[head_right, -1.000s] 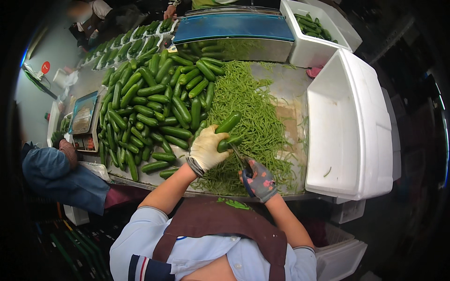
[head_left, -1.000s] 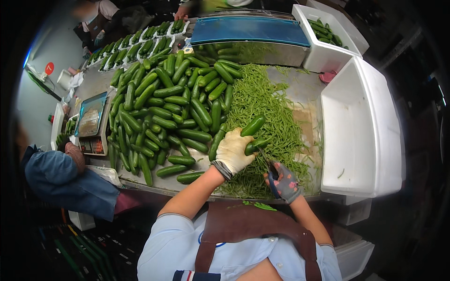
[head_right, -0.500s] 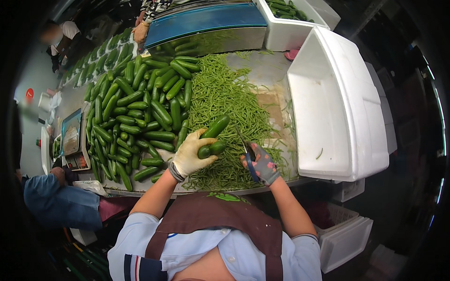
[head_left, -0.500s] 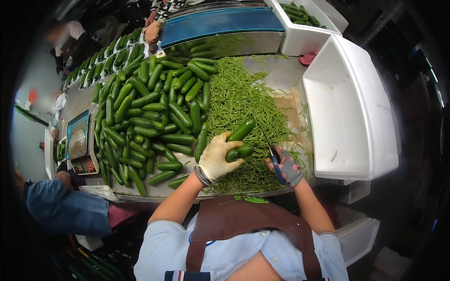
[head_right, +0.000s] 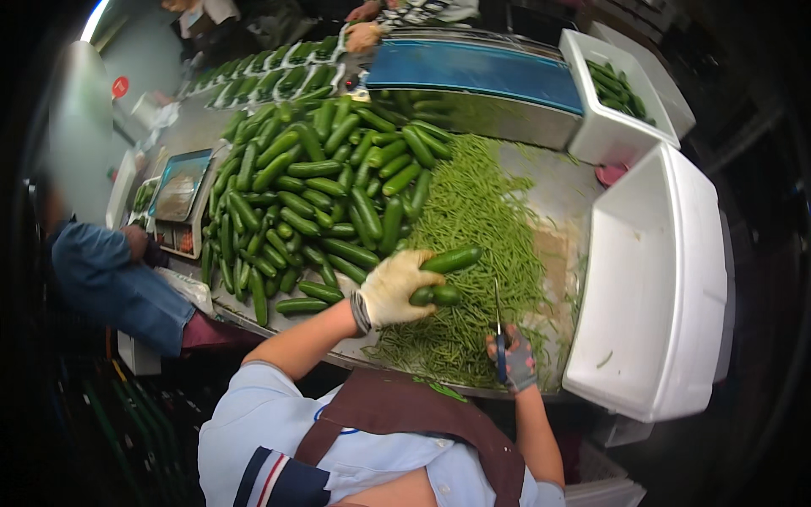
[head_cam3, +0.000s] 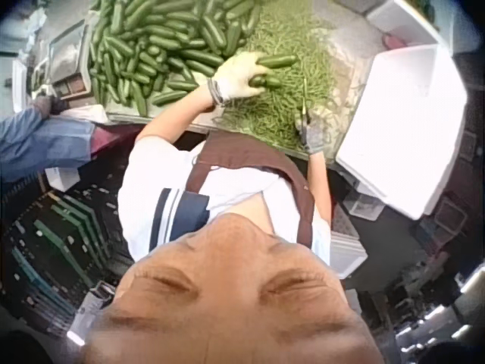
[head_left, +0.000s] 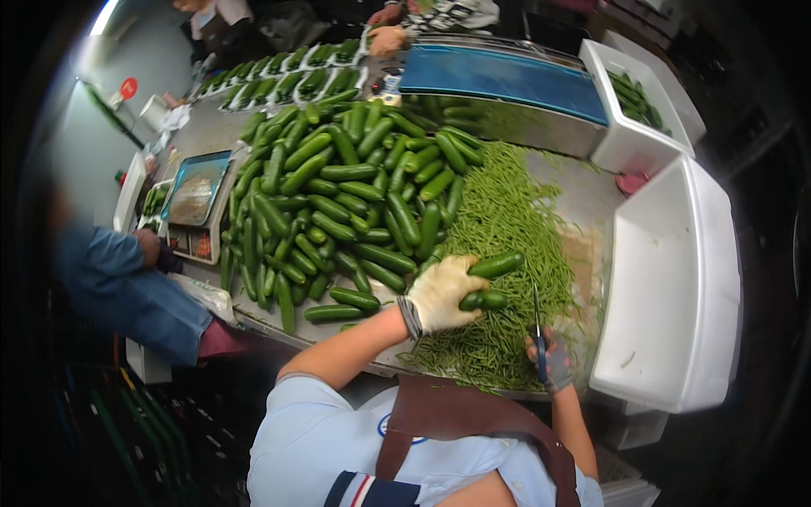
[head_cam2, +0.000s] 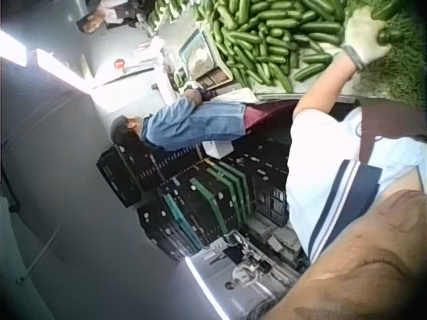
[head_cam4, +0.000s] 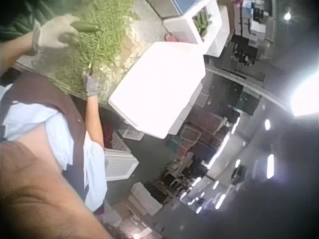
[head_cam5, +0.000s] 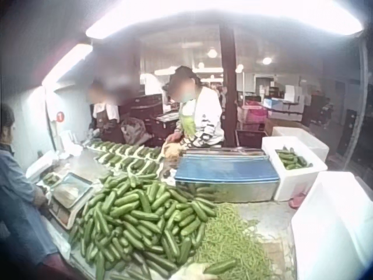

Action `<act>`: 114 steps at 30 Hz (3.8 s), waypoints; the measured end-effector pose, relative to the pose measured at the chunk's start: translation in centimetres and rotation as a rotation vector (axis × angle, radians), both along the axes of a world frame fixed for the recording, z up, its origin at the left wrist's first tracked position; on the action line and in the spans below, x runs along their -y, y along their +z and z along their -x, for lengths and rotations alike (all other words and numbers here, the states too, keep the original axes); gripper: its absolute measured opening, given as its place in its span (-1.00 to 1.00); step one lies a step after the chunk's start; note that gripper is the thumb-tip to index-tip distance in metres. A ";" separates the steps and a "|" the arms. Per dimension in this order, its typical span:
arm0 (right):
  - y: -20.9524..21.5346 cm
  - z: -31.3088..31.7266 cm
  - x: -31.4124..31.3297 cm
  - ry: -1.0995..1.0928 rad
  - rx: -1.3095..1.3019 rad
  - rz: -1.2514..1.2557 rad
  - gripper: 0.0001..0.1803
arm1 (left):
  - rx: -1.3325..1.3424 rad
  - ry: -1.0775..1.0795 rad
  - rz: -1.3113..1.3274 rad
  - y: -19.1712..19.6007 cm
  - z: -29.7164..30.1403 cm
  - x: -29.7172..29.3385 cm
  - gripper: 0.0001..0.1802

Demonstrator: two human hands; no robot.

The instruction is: The person repeatedly picks up cucumbers from a large pile on a stainless steel table, trims both ends with a small knife, and places the trimmed cucumbers into a white styrofoam container. The person wears gloves and an apron while working at a busy processing station with other workers nearby.

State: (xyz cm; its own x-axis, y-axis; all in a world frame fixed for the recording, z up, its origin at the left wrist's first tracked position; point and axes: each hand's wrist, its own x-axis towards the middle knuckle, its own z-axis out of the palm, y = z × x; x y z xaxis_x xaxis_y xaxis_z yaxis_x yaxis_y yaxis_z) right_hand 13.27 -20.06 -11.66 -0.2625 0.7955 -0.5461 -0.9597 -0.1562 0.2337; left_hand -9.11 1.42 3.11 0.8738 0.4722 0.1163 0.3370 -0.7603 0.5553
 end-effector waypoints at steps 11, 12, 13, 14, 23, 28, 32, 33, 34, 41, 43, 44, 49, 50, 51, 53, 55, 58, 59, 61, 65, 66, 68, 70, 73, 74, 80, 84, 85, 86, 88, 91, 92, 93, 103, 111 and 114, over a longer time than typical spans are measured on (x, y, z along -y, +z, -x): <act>-2.3 2.8 -0.8 -0.049 0.359 -0.109 -0.76 | -0.545 0.641 -0.367 2.4 -0.6 -18.9 -0.54; -1.4 3.2 -1.2 -0.040 0.290 -0.116 -0.74 | -0.599 0.629 -0.374 1.7 -0.6 -19.6 -0.41; -1.9 3.0 -1.2 -0.011 0.353 -0.101 -0.73 | -0.587 0.603 -0.371 1.1 -0.5 -19.9 -0.27; -2.4 3.0 -1.1 0.023 0.413 -0.086 -0.71 | -0.569 0.612 -0.324 0.6 -0.3 -20.2 -0.22; 0.4 2.0 -5.1 0.209 0.657 0.067 -0.62 | -0.108 0.811 -0.378 4.7 4.1 -21.7 -0.08; 1.7 2.9 -7.7 0.417 1.210 -0.349 -0.64 | 0.867 0.970 -1.262 20.1 15.6 -17.9 -0.28; 2.7 4.9 -8.1 0.347 0.826 -0.156 -0.65 | 0.875 0.777 -1.534 22.5 17.8 -15.6 -0.35; 2.7 5.5 -8.3 0.402 0.786 -0.169 -0.65 | 0.828 0.748 -1.539 22.0 18.8 -14.6 -0.33; 2.9 6.1 -8.6 0.451 0.751 -0.185 -0.65 | 0.793 0.742 -1.467 21.1 19.7 -14.0 -0.40; 1.0 8.2 -9.9 0.585 0.802 -0.192 -0.64 | 0.482 0.810 -0.844 8.6 21.4 -10.8 -0.65; 1.6 9.1 -9.5 0.659 1.316 -0.374 -0.60 | 0.478 0.848 -0.745 5.7 21.3 -10.0 -0.69; 1.9 9.8 -9.5 0.695 1.661 -0.459 -0.55 | 0.422 0.866 -0.690 5.3 21.7 -9.4 -0.69; 1.8 10.8 -9.8 0.659 1.188 -0.453 -0.49 | 0.526 1.050 -0.729 5.2 27.6 -7.6 -0.52; 0.8 10.4 -9.5 0.562 0.898 -0.371 -0.49 | 0.765 1.082 -0.536 5.5 27.8 -8.5 -0.49; 1.0 10.9 -9.4 0.551 0.795 -0.352 -0.58 | 0.988 1.113 -0.338 6.0 28.0 -9.1 -0.45; 2.2 12.1 -8.9 0.598 1.003 -0.359 -0.63 | 0.801 1.168 -0.806 11.2 26.3 -6.7 -0.47; 2.4 13.6 -9.3 0.803 1.651 -0.613 -0.50 | 1.341 1.027 -0.523 14.1 22.2 -4.3 -0.57; 0.5 11.2 -7.2 0.573 0.581 -0.355 -0.49 | 0.643 0.649 -0.947 13.9 22.6 -3.9 -0.62; 0.9 11.9 -6.6 0.559 0.821 -0.434 -0.51 | 0.617 0.631 -0.871 13.5 22.0 -5.0 -0.65; 2.4 13.1 -5.8 0.536 1.017 -0.479 -0.54 | 0.673 0.671 -0.774 9.5 22.0 -6.4 -0.73; 1.3 11.2 -3.8 0.530 1.055 -0.396 -0.60 | 0.548 0.785 -0.398 0.7 22.0 -6.4 -0.73; 1.5 11.0 -2.9 0.504 1.144 -0.384 -0.60 | 0.500 0.819 -0.366 -1.0 21.5 -6.5 -0.73; 3.5 11.3 -2.8 0.537 1.163 -0.222 -0.65 | 0.432 0.871 -0.340 -3.1 21.6 -6.1 -0.73; 2.0 10.1 -2.3 0.473 0.844 -0.361 -0.69 | 0.384 0.881 -0.364 -3.0 20.6 -6.6 -0.74; -1.9 7.8 -0.8 0.419 0.227 -0.325 -0.71 | 0.408 1.004 -0.391 -3.0 19.7 -7.4 -0.73; -2.6 7.7 0.1 0.369 0.354 -0.451 -0.69 | 0.334 1.015 -0.424 -3.2 19.6 -7.8 -0.72; -3.2 7.0 2.2 0.294 0.400 -0.249 -0.67 | -0.238 0.879 -0.632 -4.3 20.3 -11.6 -0.59; -2.7 6.9 1.9 0.325 0.113 -0.147 -0.59 | -0.467 0.752 -0.603 -2.1 21.2 -12.2 -0.62; -3.2 6.7 1.5 0.366 -0.110 -0.154 -0.57 | -0.526 0.733 -0.584 -2.3 21.2 -12.7 -0.61; -3.8 6.5 1.2 0.408 -0.331 -0.164 -0.55 | -0.582 0.722 -0.585 -2.2 20.8 -13.0 -0.62; -5.3 6.1 0.9 0.439 -0.460 -0.127 -0.55 | -0.593 0.688 -0.645 -3.1 19.9 -14.4 -0.62; -8.5 6.5 0.1 0.389 0.164 0.005 -0.65 | -0.493 0.613 -0.641 -2.3 21.0 -14.8 -0.62; -8.8 6.6 -0.4 0.365 0.318 0.003 -0.70 | -0.385 0.641 -0.598 -1.9 21.5 -14.9 -0.61; -9.1 6.7 -1.0 0.361 0.223 -0.104 -0.73 | -0.278 0.665 -0.555 -1.2 21.8 -15.2 -0.59; 2.8 14.3 -5.9 0.631 1.509 -0.211 -0.71 | 1.678 0.515 1.601 -3.1 22.7 -12.7 -0.43; 17.3 15.5 -14.7 0.137 0.968 -0.543 -0.55 | 1.330 0.652 1.596 -4.3 21.9 -6.7 -0.56; 15.7 17.3 -14.3 0.575 1.607 -0.394 -0.49 | 1.065 0.552 1.325 -3.5 20.1 -5.8 -0.60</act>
